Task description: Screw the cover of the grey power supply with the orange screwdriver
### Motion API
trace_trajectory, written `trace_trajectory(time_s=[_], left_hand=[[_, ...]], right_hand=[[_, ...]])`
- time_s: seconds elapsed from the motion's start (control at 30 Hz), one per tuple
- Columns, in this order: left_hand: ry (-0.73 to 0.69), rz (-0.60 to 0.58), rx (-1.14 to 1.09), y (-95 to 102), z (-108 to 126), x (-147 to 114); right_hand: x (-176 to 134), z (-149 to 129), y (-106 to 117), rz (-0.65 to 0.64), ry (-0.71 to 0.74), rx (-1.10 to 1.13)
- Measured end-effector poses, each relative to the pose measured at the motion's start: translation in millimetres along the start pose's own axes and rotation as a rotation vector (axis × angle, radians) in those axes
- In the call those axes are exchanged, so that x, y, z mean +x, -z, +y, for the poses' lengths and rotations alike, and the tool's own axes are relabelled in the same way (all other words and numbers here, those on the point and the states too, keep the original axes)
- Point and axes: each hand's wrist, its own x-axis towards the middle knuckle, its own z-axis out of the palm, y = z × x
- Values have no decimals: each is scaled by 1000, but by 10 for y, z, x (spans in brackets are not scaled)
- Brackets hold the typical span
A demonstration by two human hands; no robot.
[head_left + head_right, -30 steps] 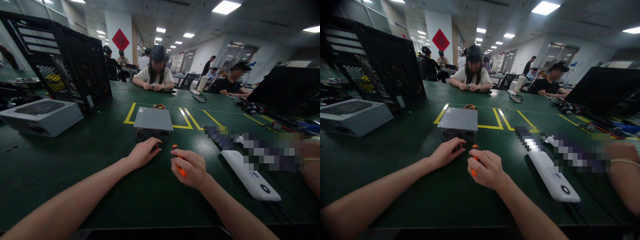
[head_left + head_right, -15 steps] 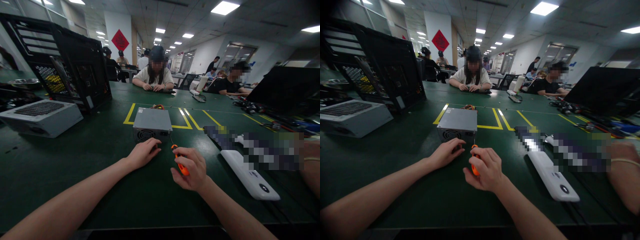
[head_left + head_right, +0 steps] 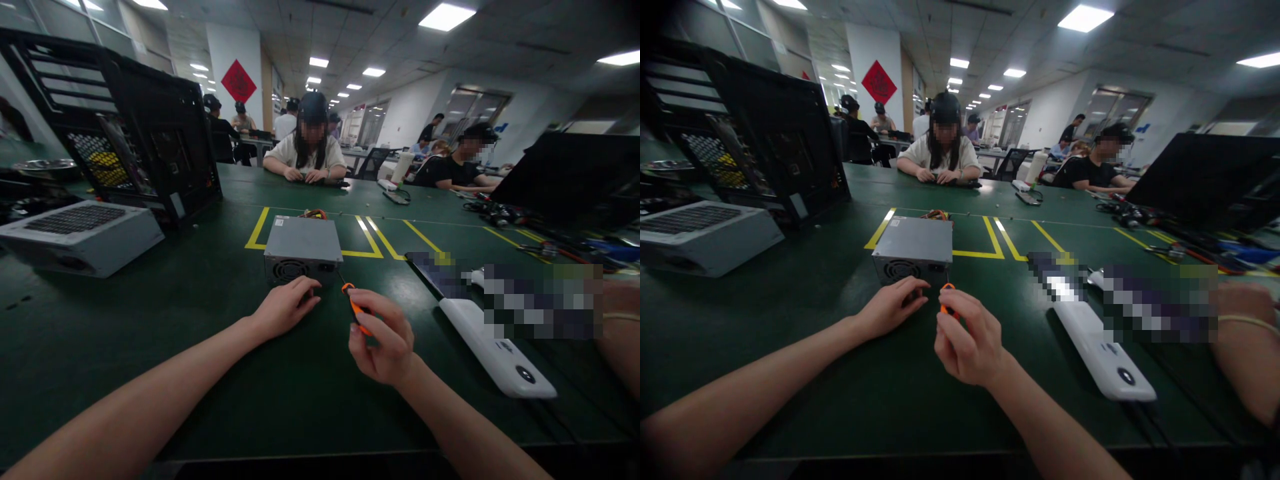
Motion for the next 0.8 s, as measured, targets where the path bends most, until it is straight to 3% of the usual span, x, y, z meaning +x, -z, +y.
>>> trace_trajectory(time_s=[0.2, 0.43, 0.63, 0.8], left_hand=[[5, -1, 5, -5, 0, 0], [5, -15, -13, 20, 9, -4], [5, -9, -5, 14, 11, 3], [7, -17, -9, 13, 13, 5]], right_hand=[[9, 4, 47, -4, 8, -230], [-2, 24, 39, 2, 26, -50], [-33, 58, 22, -4, 20, -166], [-37, 50, 11, 22, -45, -129]])
